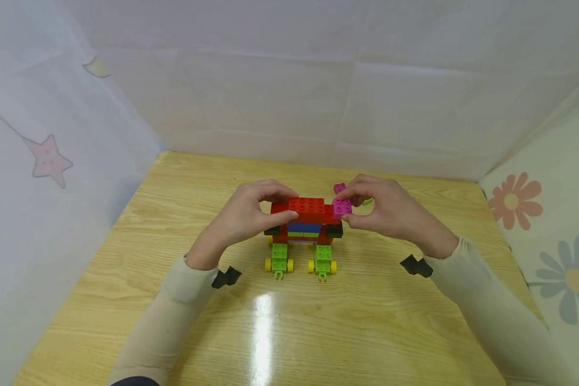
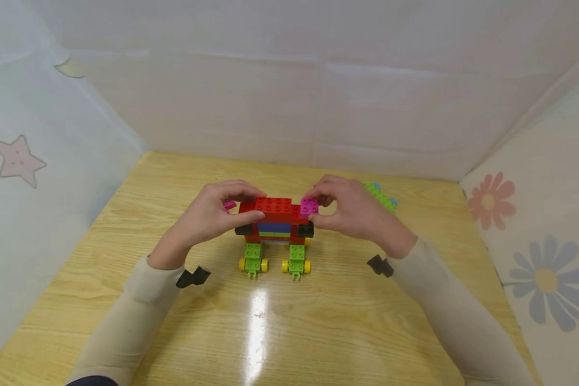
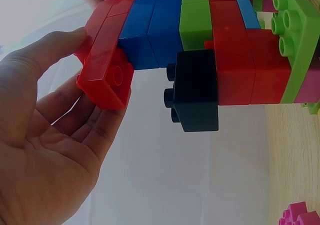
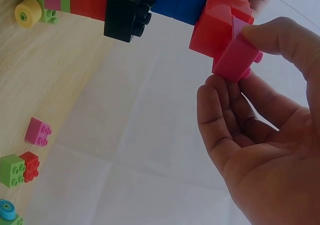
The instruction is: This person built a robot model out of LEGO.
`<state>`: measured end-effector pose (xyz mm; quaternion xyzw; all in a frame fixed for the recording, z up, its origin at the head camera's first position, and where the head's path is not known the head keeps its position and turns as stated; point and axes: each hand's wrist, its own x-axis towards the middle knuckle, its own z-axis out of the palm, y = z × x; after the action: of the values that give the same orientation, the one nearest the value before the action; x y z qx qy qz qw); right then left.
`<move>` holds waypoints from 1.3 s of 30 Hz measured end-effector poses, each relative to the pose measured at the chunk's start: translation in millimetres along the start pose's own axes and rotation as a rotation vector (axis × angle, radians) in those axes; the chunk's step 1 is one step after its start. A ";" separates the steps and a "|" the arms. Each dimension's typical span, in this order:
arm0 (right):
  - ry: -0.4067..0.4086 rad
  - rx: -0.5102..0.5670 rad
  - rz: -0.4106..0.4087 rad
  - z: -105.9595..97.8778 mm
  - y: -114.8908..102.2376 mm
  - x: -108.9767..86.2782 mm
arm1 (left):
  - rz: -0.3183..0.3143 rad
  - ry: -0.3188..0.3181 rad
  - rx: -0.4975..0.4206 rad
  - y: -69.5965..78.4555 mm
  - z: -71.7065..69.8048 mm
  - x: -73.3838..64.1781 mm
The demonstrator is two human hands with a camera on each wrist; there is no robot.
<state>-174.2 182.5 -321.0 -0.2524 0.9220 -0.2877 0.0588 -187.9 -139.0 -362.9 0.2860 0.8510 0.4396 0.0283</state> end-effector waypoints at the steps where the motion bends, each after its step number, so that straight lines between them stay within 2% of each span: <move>1: -0.003 0.000 0.002 -0.1 -0.3 0.2 | 0.000 0.000 0.000 0.0 -0.1 -0.2; 11: -0.013 0.007 0.002 0.9 0.9 2.5 | 0.002 -0.004 0.015 1.4 -1.8 -0.3; 19: -0.025 0.067 0.034 11.0 4.4 5.2 | 0.004 -0.006 0.012 0.7 -1.7 -1.0; 28: -0.015 0.044 0.048 12.2 2.2 6.6 | 0.012 -0.004 0.013 -0.6 -2.9 -1.0; 34: -0.025 0.152 0.052 5.4 3.8 1.7 | 0.012 -0.004 0.029 -3.9 -6.7 -1.6; 39: 0.037 0.188 0.025 -8.4 8.5 -2.3 | -0.004 -0.007 0.052 -6.9 -11.3 -2.5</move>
<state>-178.0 193.9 -318.8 -0.2290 0.8949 -0.3768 0.0687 -192.4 -151.7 -361.8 0.2863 0.8626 0.4164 0.0247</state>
